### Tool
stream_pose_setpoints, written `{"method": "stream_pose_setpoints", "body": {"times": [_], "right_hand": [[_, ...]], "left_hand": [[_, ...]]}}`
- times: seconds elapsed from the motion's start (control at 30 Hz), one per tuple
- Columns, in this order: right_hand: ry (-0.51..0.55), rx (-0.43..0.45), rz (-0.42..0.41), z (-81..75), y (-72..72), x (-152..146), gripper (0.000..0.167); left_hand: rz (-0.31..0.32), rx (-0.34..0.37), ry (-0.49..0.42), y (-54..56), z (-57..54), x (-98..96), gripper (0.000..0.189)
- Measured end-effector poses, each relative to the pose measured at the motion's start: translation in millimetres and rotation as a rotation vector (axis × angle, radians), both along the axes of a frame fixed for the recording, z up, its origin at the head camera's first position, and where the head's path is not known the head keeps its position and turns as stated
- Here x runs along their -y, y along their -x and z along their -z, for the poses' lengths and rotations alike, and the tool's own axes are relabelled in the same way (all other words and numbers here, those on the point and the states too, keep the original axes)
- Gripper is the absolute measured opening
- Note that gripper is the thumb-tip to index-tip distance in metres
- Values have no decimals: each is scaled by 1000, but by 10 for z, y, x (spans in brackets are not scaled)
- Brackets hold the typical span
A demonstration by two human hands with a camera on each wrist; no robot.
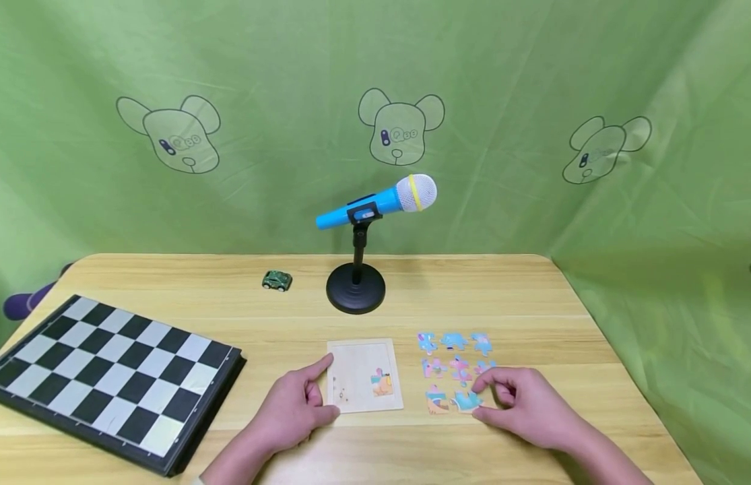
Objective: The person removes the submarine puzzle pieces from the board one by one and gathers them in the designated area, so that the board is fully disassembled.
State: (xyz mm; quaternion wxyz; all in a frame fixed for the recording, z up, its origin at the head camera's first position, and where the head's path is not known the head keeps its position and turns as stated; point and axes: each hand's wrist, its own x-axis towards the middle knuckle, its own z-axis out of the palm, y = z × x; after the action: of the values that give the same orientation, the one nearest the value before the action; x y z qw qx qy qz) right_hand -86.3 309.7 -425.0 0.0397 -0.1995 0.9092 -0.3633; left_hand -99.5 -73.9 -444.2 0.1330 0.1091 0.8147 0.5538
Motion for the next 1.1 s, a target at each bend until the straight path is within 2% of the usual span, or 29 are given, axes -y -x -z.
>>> {"method": "stream_pose_setpoints", "body": {"times": [0.43,1.1], "right_hand": [[12,5,24,72,6,-33,23],[24,19,43,79,-2,-28,22]], "left_hand": [[12,-19,6,0,1,9,84],[8,-17,-1,1,12,11,85]]}}
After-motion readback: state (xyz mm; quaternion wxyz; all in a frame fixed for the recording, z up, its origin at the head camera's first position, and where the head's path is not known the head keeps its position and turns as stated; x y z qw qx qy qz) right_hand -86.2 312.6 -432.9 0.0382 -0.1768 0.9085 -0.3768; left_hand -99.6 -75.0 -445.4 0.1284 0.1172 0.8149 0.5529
